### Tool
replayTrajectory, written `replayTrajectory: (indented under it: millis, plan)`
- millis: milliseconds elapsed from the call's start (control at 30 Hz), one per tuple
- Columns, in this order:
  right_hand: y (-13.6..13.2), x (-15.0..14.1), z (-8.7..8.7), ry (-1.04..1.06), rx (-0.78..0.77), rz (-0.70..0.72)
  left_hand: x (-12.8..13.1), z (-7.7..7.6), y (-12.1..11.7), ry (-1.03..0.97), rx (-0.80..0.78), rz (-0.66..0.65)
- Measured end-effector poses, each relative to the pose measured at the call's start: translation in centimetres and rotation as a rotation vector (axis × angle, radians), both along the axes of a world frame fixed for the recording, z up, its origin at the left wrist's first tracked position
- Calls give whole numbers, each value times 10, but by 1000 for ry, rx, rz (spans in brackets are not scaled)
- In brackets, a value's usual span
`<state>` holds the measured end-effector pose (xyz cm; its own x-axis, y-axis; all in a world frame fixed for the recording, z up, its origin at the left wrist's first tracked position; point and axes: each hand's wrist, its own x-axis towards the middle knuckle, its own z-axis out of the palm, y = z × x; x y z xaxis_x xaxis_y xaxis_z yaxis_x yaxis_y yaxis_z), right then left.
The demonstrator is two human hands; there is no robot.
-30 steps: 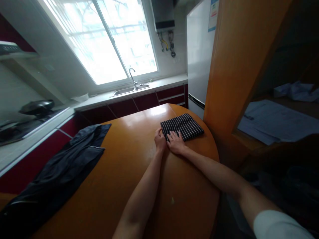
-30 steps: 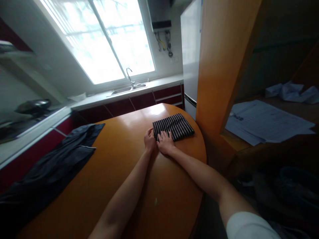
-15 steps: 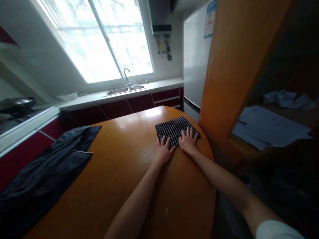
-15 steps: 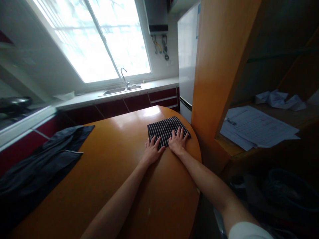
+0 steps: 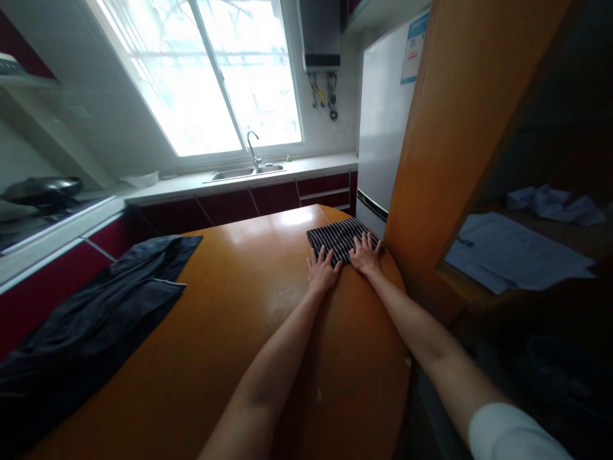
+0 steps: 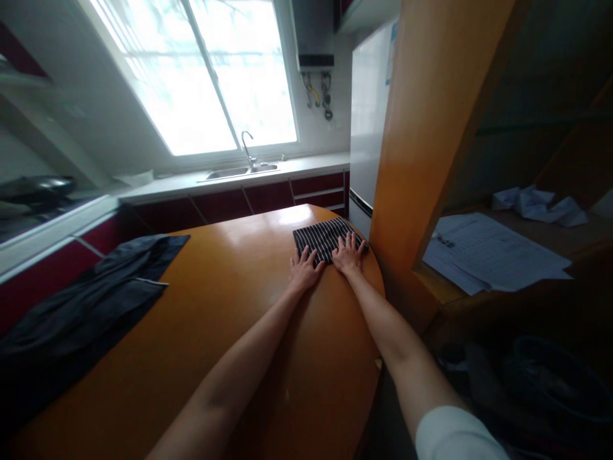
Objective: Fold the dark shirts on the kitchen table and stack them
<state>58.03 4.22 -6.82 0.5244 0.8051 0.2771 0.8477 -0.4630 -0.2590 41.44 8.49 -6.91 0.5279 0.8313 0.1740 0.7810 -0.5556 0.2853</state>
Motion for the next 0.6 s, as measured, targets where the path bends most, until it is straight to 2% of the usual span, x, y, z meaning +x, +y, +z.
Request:
replayTrajectory:
  millis: [100,167,333,500,600]
  plan:
    - [-6,-5,0,-47,42,78,-1,-3,-1,-33,-19,19]
    - [-11,-13,-1,-32,15,169,-2,-5,-2,-72,-40,67]
    - [-26,-57,-7,45,-57,322,-11,-7,0,-266,-63,230]
    - [-49,-115,-13,67,-9,494,-39,-2,-3,-388,-39,258]
    - [-56,-129,-14,54,76,544,-64,-1,-9,-421,-22,246]
